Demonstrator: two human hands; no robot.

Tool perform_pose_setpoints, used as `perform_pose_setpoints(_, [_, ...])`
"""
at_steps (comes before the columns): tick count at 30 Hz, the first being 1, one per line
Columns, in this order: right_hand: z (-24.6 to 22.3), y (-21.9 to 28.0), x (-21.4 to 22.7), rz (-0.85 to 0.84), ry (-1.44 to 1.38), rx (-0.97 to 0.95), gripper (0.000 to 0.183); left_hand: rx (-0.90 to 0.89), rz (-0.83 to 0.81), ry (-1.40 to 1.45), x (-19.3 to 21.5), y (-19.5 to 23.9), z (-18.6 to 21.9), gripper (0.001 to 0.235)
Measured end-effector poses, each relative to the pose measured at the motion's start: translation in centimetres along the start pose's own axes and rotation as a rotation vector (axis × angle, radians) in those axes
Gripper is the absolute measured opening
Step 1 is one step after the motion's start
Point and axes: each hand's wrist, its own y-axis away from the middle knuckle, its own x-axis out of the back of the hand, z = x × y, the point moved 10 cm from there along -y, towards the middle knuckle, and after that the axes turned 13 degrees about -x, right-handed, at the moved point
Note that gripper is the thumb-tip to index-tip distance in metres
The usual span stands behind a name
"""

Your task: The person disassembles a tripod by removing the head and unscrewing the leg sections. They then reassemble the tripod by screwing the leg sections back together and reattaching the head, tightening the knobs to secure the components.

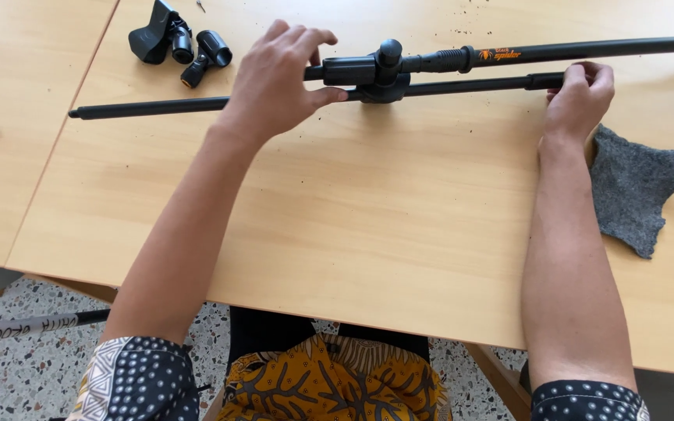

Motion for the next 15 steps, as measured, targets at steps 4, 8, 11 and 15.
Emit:
perform_pose_setpoints(4, [0.3,-0.3,0.0,0.003,-0.015,-0.008,0.01,-0.016,-0.005,0.049,1.6,1.1,-0.2,0.056])
perform_pose_setpoints(8, [0.3,-0.4,0.1,0.003,-0.007,0.004,0.011,0.162,-0.021,0.373,2.8,2.3,-1.5,0.032])
perform_pose_setpoints(11, [0.0,-0.3,0.1,0.013,0.007,0.03,0.013,0.357,-0.04,0.541,3.0,3.2,-2.6,0.034])
perform_pose_setpoints(15, [-0.4,-1.9,1.6,0.206,0.081,0.37,0.021,0.581,-0.129,0.627,2.1,4.6,-3.0,0.021])
